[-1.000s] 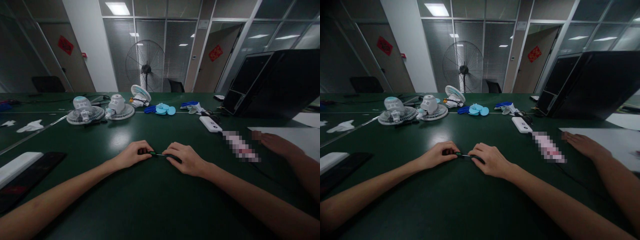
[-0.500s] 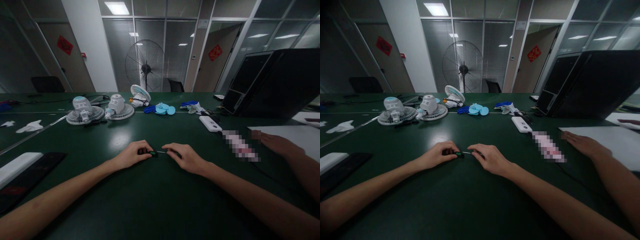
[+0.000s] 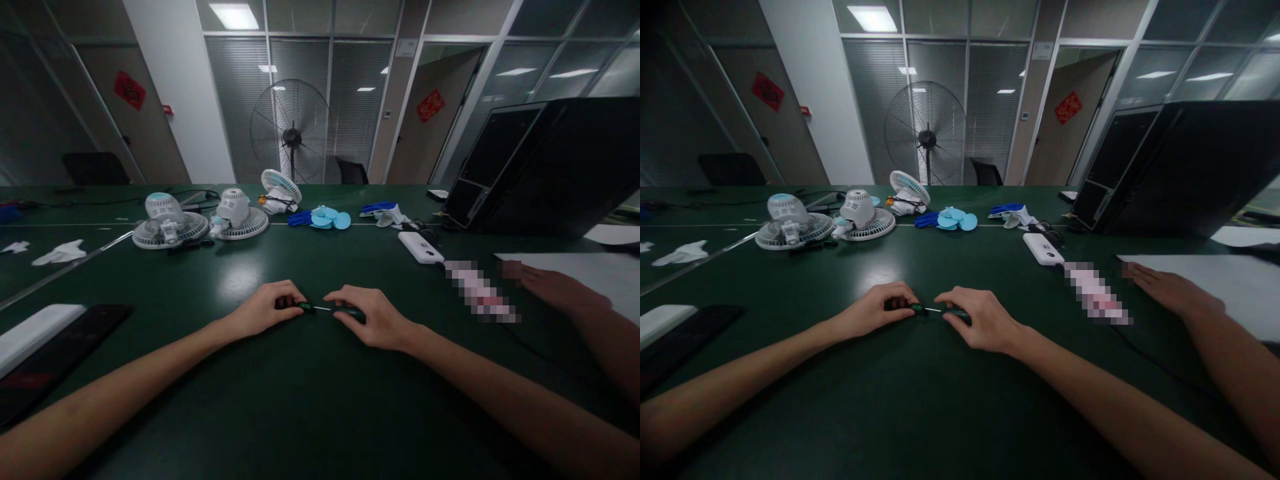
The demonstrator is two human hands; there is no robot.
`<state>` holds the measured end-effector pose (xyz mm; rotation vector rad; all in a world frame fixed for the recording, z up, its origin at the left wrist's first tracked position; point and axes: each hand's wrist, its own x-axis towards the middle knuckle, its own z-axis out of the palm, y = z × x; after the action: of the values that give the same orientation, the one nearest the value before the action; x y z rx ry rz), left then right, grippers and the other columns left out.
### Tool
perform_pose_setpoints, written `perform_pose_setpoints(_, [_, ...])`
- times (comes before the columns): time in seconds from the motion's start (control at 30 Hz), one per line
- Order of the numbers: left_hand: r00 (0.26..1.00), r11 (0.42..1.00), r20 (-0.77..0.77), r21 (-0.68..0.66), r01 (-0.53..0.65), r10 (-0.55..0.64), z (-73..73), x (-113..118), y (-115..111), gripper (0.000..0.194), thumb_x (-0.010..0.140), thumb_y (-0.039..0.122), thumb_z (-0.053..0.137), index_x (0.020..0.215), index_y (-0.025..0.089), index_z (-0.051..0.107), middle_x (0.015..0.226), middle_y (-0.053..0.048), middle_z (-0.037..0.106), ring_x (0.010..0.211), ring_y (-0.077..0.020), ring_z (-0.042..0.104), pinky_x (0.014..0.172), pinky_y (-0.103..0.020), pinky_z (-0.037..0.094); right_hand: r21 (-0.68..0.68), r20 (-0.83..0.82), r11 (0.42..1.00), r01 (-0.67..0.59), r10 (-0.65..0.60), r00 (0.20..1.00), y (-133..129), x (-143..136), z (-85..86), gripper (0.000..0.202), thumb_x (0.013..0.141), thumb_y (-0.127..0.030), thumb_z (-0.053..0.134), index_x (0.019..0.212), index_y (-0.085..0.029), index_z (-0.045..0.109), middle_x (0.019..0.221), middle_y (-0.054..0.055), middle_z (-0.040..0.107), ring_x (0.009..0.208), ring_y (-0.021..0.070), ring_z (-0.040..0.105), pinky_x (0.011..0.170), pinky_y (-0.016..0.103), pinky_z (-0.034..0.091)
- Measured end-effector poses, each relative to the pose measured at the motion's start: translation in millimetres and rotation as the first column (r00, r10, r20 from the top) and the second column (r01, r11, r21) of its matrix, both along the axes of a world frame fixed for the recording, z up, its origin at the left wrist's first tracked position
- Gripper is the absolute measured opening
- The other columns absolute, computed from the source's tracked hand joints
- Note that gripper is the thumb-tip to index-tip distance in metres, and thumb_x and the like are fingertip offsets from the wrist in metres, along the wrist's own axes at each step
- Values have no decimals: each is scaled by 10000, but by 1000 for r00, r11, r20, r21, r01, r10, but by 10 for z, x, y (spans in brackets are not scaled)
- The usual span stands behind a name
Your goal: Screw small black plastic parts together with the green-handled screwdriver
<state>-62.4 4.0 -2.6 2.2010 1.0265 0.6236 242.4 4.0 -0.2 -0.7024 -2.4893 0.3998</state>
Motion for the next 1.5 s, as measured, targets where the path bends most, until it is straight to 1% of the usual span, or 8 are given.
perform_pose_setpoints(0.27, [1000,1000,9,6,9,-9,-15,1,10,166,981,301,686,1127,242,737,1081,-26,672,876,-160,622,743,-279,482,-2,30,999,-37,37,999,-2,-7,1,335,1054,-239,606,1389,-234,598,1181,68,675,981,200,665,835,333,558])
perform_pose_setpoints(0.5, [1000,1000,-2,0,20,-20,23,6,-11,177,989,301,675,1138,229,735,1089,-30,666,863,-155,614,737,-277,480,-55,-142,998,-7,-1,990,33,-7,3,287,1076,-235,567,1360,-239,610,1208,78,659,1027,202,663,848,325,571])
perform_pose_setpoints(0.7, [1000,1000,0,-7,16,-16,32,13,-20,179,989,311,671,1135,231,735,1095,-38,665,867,-161,614,744,-286,484,-35,-30,999,-2,1,1000,-4,-15,18,314,1037,-234,627,1352,-233,620,1170,66,685,915,187,672,797,323,567])
perform_pose_setpoints(1.03, [997,997,1,2,72,-72,19,23,-26,204,1003,343,664,1161,240,741,1077,-41,665,867,-164,620,741,-281,481,-61,39,998,-35,38,999,17,-41,15,335,1068,-258,603,1403,-260,586,1226,53,661,1010,190,667,871,332,575])
perform_pose_setpoints(1.1, [997,997,-1,3,76,-76,43,29,-37,210,1006,349,661,1165,236,740,1078,-42,663,866,-165,619,744,-281,480,-71,-5,997,-43,43,999,28,-43,2,327,1076,-255,590,1403,-261,586,1241,59,657,1033,194,666,879,336,576])
perform_pose_setpoints(1.23, [996,996,-17,5,86,-86,104,46,-64,216,1007,337,660,1181,233,738,1114,-53,667,892,-173,623,764,-287,482,-95,-156,995,7,-22,987,57,-52,-29,272,1076,-244,589,1346,-255,618,1236,67,668,1099,213,660,946,372,570])
perform_pose_setpoints(1.4, [999,999,-36,26,33,-32,93,47,-61,218,1007,348,660,1169,231,748,1089,-49,676,861,-171,627,744,-285,486,-83,-148,996,12,-24,989,50,-67,-39,283,1060,-247,617,1342,-257,624,1230,66,674,1080,216,672,948,383,576])
perform_pose_setpoints(1.5, [998,996,-59,91,-12,17,47,0,-6,238,1016,350,645,1192,239,759,1132,-62,695,934,-195,645,809,-307,502,-79,-146,997,10,-22,989,31,-63,-36,284,1063,-252,610,1347,-258,622,1241,69,672,1073,214,676,932,374,585])
